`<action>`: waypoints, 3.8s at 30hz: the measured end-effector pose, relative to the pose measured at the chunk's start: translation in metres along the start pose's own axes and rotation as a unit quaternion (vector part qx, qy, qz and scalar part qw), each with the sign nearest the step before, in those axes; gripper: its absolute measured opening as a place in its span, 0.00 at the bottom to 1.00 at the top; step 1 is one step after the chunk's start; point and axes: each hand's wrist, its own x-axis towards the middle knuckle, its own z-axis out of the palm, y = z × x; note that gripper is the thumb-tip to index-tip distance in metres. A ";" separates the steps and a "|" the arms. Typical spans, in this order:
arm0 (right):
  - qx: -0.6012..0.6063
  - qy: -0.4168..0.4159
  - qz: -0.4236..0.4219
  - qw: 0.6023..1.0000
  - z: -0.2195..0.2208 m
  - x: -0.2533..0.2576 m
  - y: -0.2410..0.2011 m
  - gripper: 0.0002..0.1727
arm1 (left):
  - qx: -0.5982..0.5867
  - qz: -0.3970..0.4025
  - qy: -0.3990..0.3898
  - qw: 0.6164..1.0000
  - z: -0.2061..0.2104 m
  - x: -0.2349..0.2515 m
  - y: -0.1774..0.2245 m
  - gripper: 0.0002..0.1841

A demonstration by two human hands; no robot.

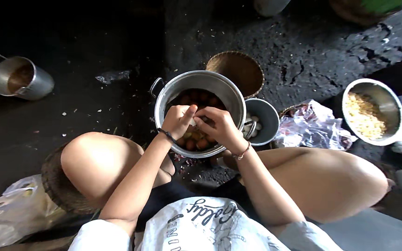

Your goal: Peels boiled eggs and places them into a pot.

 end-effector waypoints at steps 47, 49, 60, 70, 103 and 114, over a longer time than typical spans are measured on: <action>0.010 0.082 0.096 0.992 0.023 -0.001 -0.010 0.17 | -0.121 -0.054 0.113 0.985 0.026 -0.014 0.011 0.24; 0.016 0.068 0.102 0.992 0.020 -0.001 -0.011 0.17 | -0.115 -0.048 0.119 0.985 0.026 -0.013 0.011 0.24; 0.037 0.069 0.120 0.990 0.012 -0.001 -0.010 0.18 | -0.084 -0.025 0.116 0.989 0.026 -0.013 0.011 0.25; -0.069 0.073 0.053 0.994 0.016 -0.001 -0.009 0.13 | -0.069 -0.051 0.102 0.991 0.022 -0.016 0.015 0.28; -0.049 0.096 0.090 0.990 0.020 -0.005 -0.016 0.08 | -0.042 -0.026 0.134 0.990 0.024 -0.002 0.009 0.22; 0.024 0.088 0.093 0.992 0.015 -0.004 -0.012 0.13 | -0.059 -0.014 0.123 0.991 0.024 -0.003 0.008 0.19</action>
